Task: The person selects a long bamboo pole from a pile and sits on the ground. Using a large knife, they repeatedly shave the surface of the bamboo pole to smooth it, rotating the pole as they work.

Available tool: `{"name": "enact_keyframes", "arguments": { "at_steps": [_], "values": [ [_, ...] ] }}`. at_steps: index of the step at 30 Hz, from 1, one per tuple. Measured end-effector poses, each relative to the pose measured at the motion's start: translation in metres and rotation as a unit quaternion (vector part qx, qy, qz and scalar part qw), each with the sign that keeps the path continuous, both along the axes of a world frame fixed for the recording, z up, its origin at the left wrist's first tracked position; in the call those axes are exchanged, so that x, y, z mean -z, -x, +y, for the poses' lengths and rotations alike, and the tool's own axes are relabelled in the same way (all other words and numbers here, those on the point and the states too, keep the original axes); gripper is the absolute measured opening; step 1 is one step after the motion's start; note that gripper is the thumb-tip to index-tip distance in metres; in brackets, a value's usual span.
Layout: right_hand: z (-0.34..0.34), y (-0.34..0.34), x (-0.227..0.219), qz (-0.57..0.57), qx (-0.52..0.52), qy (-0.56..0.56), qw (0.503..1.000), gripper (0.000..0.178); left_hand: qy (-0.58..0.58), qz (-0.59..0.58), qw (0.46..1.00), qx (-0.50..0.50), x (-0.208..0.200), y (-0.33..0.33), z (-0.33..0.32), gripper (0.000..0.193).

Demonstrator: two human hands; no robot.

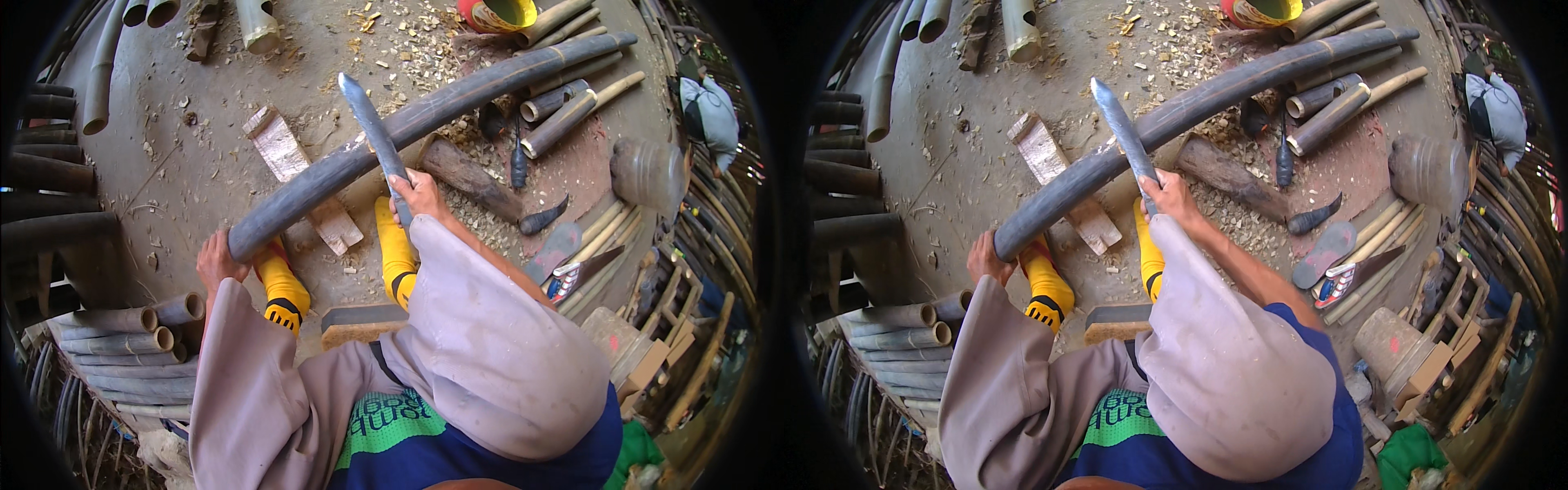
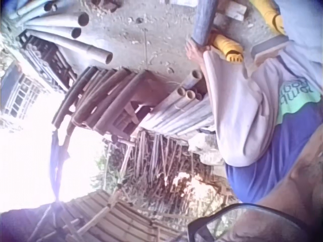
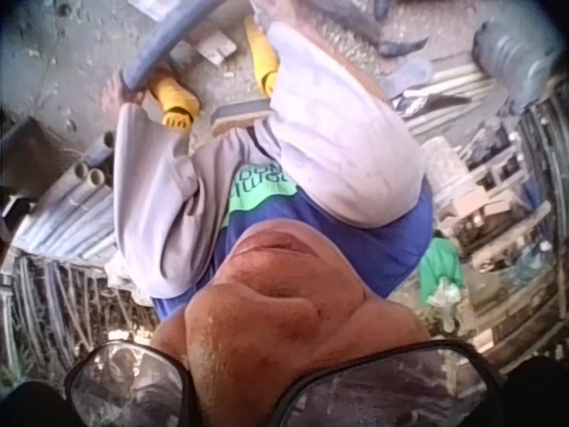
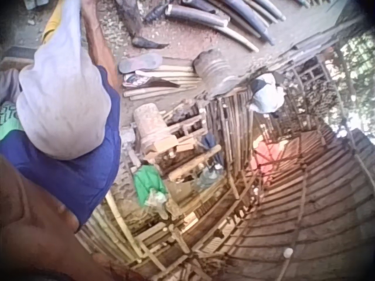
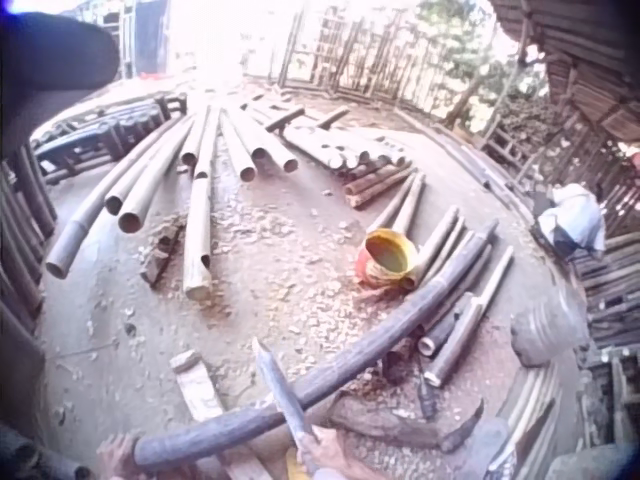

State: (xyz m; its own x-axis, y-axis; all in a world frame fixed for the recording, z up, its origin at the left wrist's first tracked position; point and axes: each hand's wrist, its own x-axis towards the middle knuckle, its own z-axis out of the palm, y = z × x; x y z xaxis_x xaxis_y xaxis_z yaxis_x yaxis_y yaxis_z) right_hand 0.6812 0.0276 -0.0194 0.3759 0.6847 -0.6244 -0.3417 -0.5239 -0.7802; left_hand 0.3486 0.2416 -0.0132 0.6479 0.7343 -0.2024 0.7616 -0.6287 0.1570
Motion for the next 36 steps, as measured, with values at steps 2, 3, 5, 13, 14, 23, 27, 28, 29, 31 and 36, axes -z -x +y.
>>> {"name": "enact_keyframes", "arguments": {
  "at_steps": [2, 3, 5, 13, 14, 23, 27, 28, 29, 31, 36],
  "values": [
    [0.001, -0.019, -0.009, -0.028, -0.035, 0.007, 0.999, 0.029, 0.006, -0.011, 1.000, 0.007, 0.005, 0.000, 0.003, 0.053],
    [-0.001, -0.030, -0.009, -0.027, 0.036, -0.004, 0.999, 0.029, 0.012, -0.021, 1.000, 0.015, 0.011, -0.006, 0.007, 0.053],
    [-0.001, -0.039, -0.006, 0.000, 0.149, -0.030, 0.988, 0.030, 0.010, -0.017, 1.000, 0.008, 0.003, -0.002, 0.001, 0.052],
    [-0.006, 0.017, -0.016, -0.059, -0.136, 0.055, 0.987, 0.029, 0.018, -0.023, 0.999, 0.013, 0.002, -0.010, 0.005, 0.049],
    [-0.006, 0.017, -0.017, -0.059, -0.074, 0.051, 0.994, 0.029, 0.031, -0.014, 0.999, 0.011, -0.003, -0.010, 0.005, 0.049],
    [-0.002, -0.022, -0.010, -0.035, 0.187, 0.002, 0.982, 0.026, 0.091, 0.007, 0.996, -0.005, -0.011, -0.009, 0.009, 0.050],
    [-0.003, -0.015, -0.012, -0.021, 0.075, 0.025, 0.997, 0.026, 0.092, 0.004, 0.996, -0.002, -0.010, -0.010, 0.010, 0.049],
    [-0.002, -0.015, -0.014, -0.049, 0.046, 0.028, 0.997, 0.025, 0.092, 0.007, 0.996, -0.002, -0.010, -0.010, 0.010, 0.048],
    [0.000, -0.017, -0.017, -0.077, 0.016, 0.032, 0.996, 0.025, 0.094, 0.011, 0.996, -0.004, -0.011, -0.011, 0.011, 0.048],
    [0.002, -0.021, -0.014, -0.067, 0.051, 0.037, 0.996, 0.024, 0.097, 0.020, 0.995, -0.009, -0.012, -0.011, 0.010, 0.048],
    [0.005, -0.015, -0.014, -0.053, 0.106, 0.022, 0.993, 0.026, 0.097, 0.022, 0.995, -0.009, -0.011, -0.010, 0.010, 0.049]
  ]
}}
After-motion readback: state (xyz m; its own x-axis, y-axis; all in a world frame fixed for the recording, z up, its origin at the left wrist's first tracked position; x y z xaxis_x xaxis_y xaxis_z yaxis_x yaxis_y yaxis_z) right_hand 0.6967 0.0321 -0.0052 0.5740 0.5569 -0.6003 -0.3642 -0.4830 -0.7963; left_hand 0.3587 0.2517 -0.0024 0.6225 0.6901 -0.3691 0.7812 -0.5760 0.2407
